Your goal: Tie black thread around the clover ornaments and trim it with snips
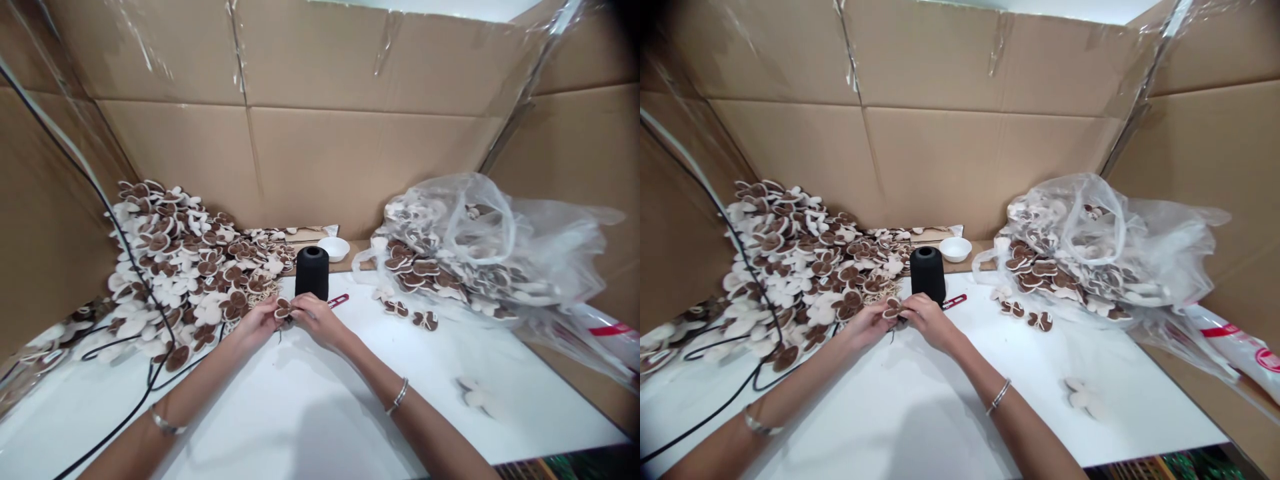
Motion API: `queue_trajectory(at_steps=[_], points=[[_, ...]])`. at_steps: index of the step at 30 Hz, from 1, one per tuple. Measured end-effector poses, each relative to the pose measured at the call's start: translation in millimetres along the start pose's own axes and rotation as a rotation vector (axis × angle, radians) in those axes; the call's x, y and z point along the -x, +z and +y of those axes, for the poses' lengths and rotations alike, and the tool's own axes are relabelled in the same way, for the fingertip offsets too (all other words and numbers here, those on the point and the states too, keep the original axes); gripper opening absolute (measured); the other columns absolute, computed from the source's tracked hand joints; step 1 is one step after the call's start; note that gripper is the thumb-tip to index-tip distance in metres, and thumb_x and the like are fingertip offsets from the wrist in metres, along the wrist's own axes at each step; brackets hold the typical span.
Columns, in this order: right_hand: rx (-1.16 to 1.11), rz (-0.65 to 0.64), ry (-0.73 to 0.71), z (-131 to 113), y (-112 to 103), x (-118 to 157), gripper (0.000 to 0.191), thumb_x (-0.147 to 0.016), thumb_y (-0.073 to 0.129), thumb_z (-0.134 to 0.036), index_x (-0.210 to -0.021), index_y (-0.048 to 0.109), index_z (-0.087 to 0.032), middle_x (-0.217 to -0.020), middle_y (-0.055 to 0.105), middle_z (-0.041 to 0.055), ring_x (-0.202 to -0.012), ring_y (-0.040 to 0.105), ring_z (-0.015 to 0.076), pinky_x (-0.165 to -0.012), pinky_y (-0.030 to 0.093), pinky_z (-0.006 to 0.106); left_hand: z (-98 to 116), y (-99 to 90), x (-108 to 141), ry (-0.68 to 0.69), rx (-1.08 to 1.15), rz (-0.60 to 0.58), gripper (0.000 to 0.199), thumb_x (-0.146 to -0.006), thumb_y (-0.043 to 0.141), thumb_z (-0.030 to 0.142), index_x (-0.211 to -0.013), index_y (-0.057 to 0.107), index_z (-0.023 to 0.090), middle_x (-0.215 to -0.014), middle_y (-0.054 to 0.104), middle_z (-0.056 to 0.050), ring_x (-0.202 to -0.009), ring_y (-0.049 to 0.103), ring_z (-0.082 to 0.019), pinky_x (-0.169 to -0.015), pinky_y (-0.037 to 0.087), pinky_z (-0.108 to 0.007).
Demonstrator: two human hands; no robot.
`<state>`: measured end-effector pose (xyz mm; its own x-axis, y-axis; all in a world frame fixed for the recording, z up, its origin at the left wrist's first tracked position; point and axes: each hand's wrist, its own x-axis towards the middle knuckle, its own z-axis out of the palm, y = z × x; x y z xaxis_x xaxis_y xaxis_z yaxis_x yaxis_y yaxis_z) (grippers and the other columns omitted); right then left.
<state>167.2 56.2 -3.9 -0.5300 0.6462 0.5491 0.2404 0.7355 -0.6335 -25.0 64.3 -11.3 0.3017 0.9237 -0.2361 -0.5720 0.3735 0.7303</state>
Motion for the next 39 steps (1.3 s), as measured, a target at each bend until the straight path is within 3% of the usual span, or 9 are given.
queue_trajectory(at_steps=[3,6,9,12,17,22,28,34,39], points=[[0.064,-0.073,-0.033,-3,-3,1,0.022,-0.099,0.043,-0.026,-0.102,0.063,-0.018,-0.099,0.063,0.0079,-0.101,0.053,0.0193,-0.091,0.045,0.034,16,11.8,-9,-0.020,-0.213,-0.038,0.013,-0.066,0.075,0.012,-0.071,0.063,0.013,-0.069,0.058,0.000,-0.056,0.053,-0.009,-0.053,0.043,-0.020],[0.136,-0.121,-0.074,-4,-4,2,0.020,-0.098,0.044,-0.023,-0.104,0.062,-0.018,-0.103,0.062,0.0087,-0.103,0.050,0.0203,-0.092,0.045,0.036,35,23.2,-6,0.030,-0.478,-0.111,0.019,-0.065,0.079,0.023,-0.064,0.063,0.012,-0.093,0.062,-0.006,-0.069,0.058,-0.013,-0.061,0.046,-0.024],[0.222,-0.139,-0.082,-5,-2,2,0.021,-0.098,0.042,-0.021,-0.105,0.062,-0.017,-0.099,0.061,0.0100,-0.101,0.050,0.0212,-0.089,0.046,0.037,49,33.0,12,0.226,-1.008,-0.242,0.023,-0.073,0.073,0.035,-0.065,0.067,0.015,-0.113,0.056,-0.008,-0.094,0.059,-0.022,-0.081,0.046,-0.031],[0.248,-0.100,-0.043,-7,0,1,0.023,-0.099,0.041,-0.022,-0.096,0.063,-0.015,-0.092,0.061,0.0096,-0.096,0.051,0.0212,-0.087,0.046,0.036,49,38.2,38,0.454,-1.409,-0.292,0.019,-0.081,0.066,0.035,-0.070,0.069,0.019,-0.120,0.053,-0.008,-0.120,0.045,-0.027,-0.105,0.033,-0.041],[0.099,0.045,0.036,-9,2,-2,0.022,-0.099,0.044,-0.026,-0.095,0.063,-0.017,-0.091,0.064,0.0072,-0.093,0.054,0.0187,-0.086,0.045,0.032,18,23.9,62,0.699,-1.597,0.000,0.022,-0.085,0.061,0.034,-0.070,0.069,0.021,-0.136,0.047,-0.007,-0.131,0.030,-0.033,-0.109,0.022,-0.055],[-0.030,0.079,0.056,-5,4,1,0.019,-0.097,0.048,-0.029,-0.099,0.065,-0.018,-0.097,0.066,0.0066,-0.097,0.055,0.0179,-0.089,0.044,0.032,-5,-6.4,33,0.651,-1.448,0.115,0.018,-0.081,0.065,0.038,-0.080,0.072,0.021,-0.122,0.059,-0.009,-0.120,0.044,-0.032,-0.103,0.033,-0.053],[0.025,-0.025,0.025,-2,1,3,0.021,-0.098,0.046,-0.028,-0.102,0.065,-0.019,-0.098,0.066,0.0065,-0.101,0.052,0.0196,-0.092,0.043,0.035,24,2.4,1,0.789,-1.571,-0.186,0.011,-0.083,0.059,0.021,-0.081,0.069,0.020,-0.126,0.056,-0.009,-0.123,0.041,-0.027,-0.106,0.032,-0.048],[0.211,-0.157,-0.050,-7,2,3,0.020,-0.097,0.045,-0.022,-0.100,0.065,-0.017,-0.095,0.064,0.0092,-0.101,0.049,0.0214,-0.092,0.044,0.037,64,37.7,6,0.944,-2.055,-0.631,0.021,-0.087,0.049,0.005,-0.085,0.066,0.018,-0.100,0.064,-0.008,-0.101,0.051,-0.023,-0.090,0.039,-0.037],[0.270,-0.088,-0.044,-9,10,2,0.019,-0.093,0.046,-0.010,-0.099,0.063,-0.015,-0.096,0.063,0.0114,-0.101,0.050,0.0234,-0.093,0.044,0.039,57,49.7,34,1.029,-2.251,-0.678,0.018,-0.088,0.051,0.008,-0.091,0.065,0.018,-0.112,0.062,-0.012,-0.106,0.051,-0.026,-0.094,0.037,-0.040]])
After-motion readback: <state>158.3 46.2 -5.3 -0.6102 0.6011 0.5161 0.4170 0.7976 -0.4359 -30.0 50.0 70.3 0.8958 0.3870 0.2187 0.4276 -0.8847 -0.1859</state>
